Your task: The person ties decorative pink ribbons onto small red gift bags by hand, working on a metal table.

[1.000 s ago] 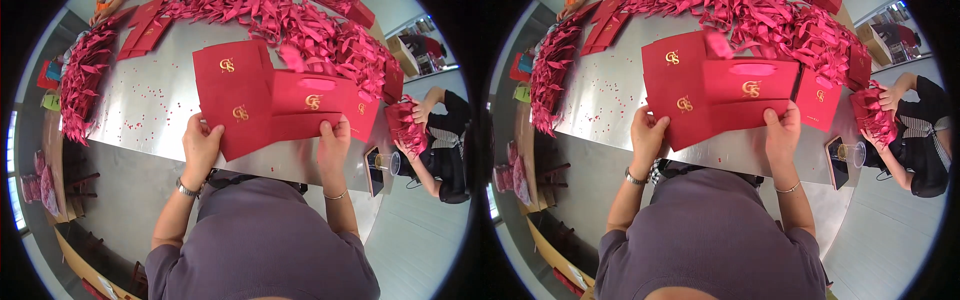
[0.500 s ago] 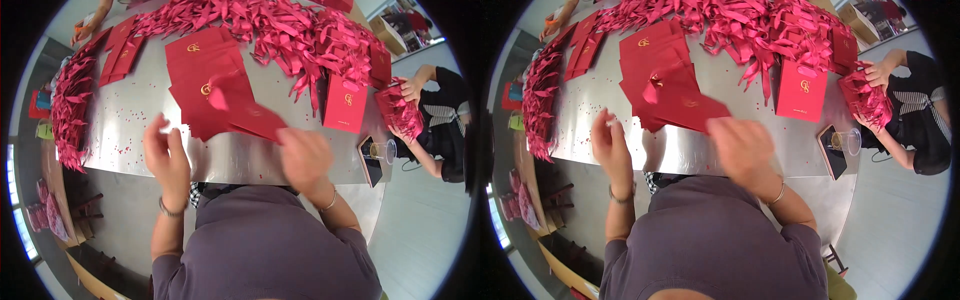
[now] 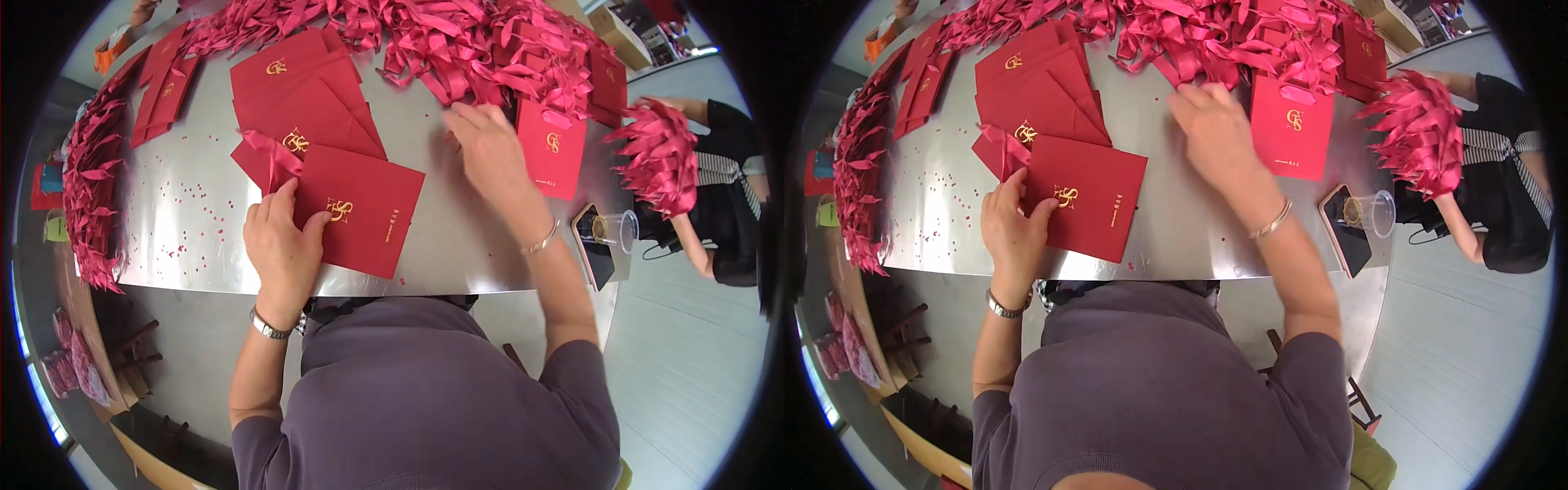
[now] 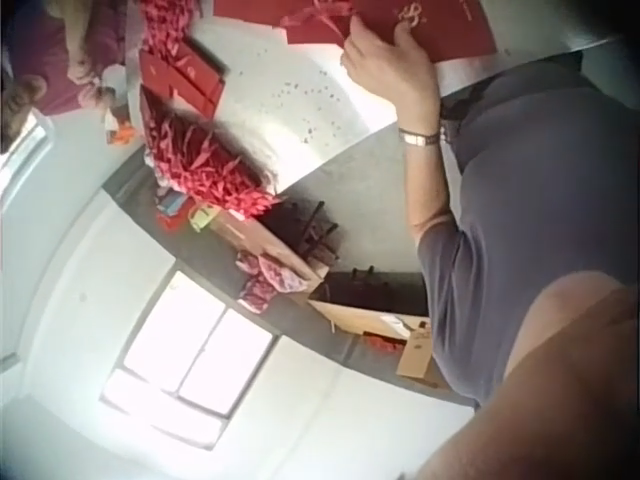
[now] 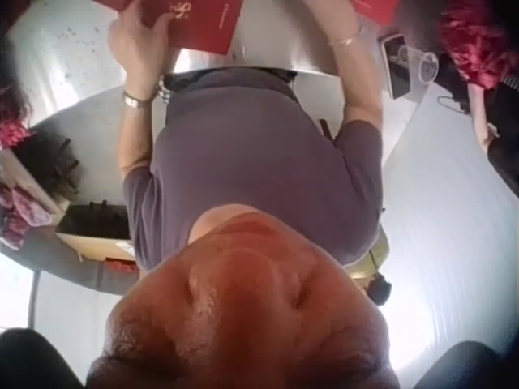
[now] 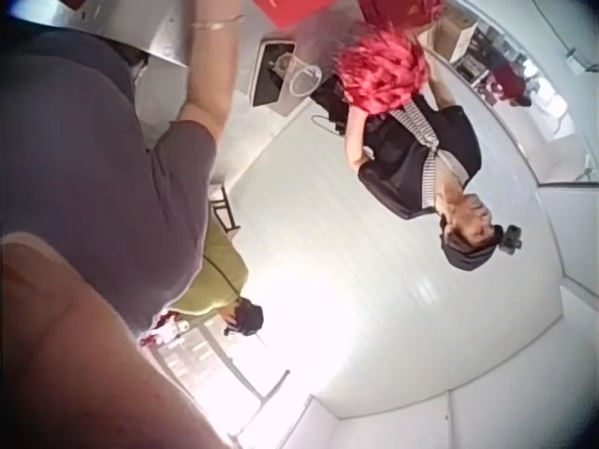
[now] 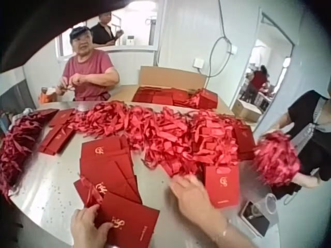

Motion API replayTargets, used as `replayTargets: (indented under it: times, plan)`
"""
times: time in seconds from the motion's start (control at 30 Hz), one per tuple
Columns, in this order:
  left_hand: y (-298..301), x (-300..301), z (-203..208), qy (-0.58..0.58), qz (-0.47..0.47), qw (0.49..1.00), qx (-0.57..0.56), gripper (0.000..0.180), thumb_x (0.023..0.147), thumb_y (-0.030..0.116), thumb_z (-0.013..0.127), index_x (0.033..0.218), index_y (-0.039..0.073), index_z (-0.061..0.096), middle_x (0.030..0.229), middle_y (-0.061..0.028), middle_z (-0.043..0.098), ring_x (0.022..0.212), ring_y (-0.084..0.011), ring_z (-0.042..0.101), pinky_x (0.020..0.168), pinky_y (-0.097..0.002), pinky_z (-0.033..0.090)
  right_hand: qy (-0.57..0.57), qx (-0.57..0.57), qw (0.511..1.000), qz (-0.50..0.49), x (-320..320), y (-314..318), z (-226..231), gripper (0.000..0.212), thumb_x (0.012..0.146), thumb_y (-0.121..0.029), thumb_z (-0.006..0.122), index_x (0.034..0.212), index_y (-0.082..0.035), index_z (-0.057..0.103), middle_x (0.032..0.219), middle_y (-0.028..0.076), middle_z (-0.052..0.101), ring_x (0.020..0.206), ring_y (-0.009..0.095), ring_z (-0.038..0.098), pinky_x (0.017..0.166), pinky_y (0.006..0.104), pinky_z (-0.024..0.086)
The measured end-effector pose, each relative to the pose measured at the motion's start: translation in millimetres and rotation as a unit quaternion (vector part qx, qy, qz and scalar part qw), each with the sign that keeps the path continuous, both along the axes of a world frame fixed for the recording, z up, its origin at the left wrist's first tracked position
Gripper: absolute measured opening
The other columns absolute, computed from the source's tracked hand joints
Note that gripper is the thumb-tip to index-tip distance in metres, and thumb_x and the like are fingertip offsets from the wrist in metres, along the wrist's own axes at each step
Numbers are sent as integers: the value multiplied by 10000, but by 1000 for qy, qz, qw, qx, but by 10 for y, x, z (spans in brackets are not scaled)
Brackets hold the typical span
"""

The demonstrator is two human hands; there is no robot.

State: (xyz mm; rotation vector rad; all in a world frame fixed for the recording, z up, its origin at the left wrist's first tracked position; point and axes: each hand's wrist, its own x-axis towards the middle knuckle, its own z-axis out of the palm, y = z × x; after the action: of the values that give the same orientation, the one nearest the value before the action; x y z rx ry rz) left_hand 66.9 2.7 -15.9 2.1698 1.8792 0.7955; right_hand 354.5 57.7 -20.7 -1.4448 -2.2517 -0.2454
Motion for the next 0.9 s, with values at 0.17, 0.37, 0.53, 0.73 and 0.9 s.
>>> replayTargets:
  times: [0.17,0.37,0.53,0.73,0.9]
  plan:
    - [116,-45,152,-239,49,954,-174,287,738,93,754,986,-19,665,769,-104,662,700,-212,623,667,-323,494,-42,-41,997,59,176,176,37,69,785,-64,619,849,-58,642,955,71,658,1014,249,575,867,385,449]
    - [172,-225,88,-293,-3,920,-261,150,814,19,691,953,-23,654,747,4,625,698,-65,543,646,-235,458,318,-228,911,128,-760,-452,298,89,847,-27,628,935,-27,614,884,134,647,774,310,634,683,375,513]
    - [164,-271,56,-316,-41,911,-263,218,817,37,653,1025,-29,652,815,-130,683,730,-196,644,694,-312,503,310,-200,924,95,-1232,-427,108,86,855,-39,632,938,-21,620,829,137,656,729,289,653,621,360,506]
    - [126,-319,-17,-413,-52,862,-291,264,828,50,650,1084,-17,642,840,-121,677,747,-199,644,715,-311,502,304,-215,924,88,-1322,-330,87,65,832,-58,666,875,-22,633,764,125,656,673,274,653,593,349,509]
    - [106,-291,-64,-404,-41,876,-261,262,828,74,663,1078,-6,647,832,-127,671,742,-211,642,702,-321,500,285,-222,928,95,-1374,-273,92,57,808,-51,676,840,-27,636,725,112,654,633,267,647,572,344,510]
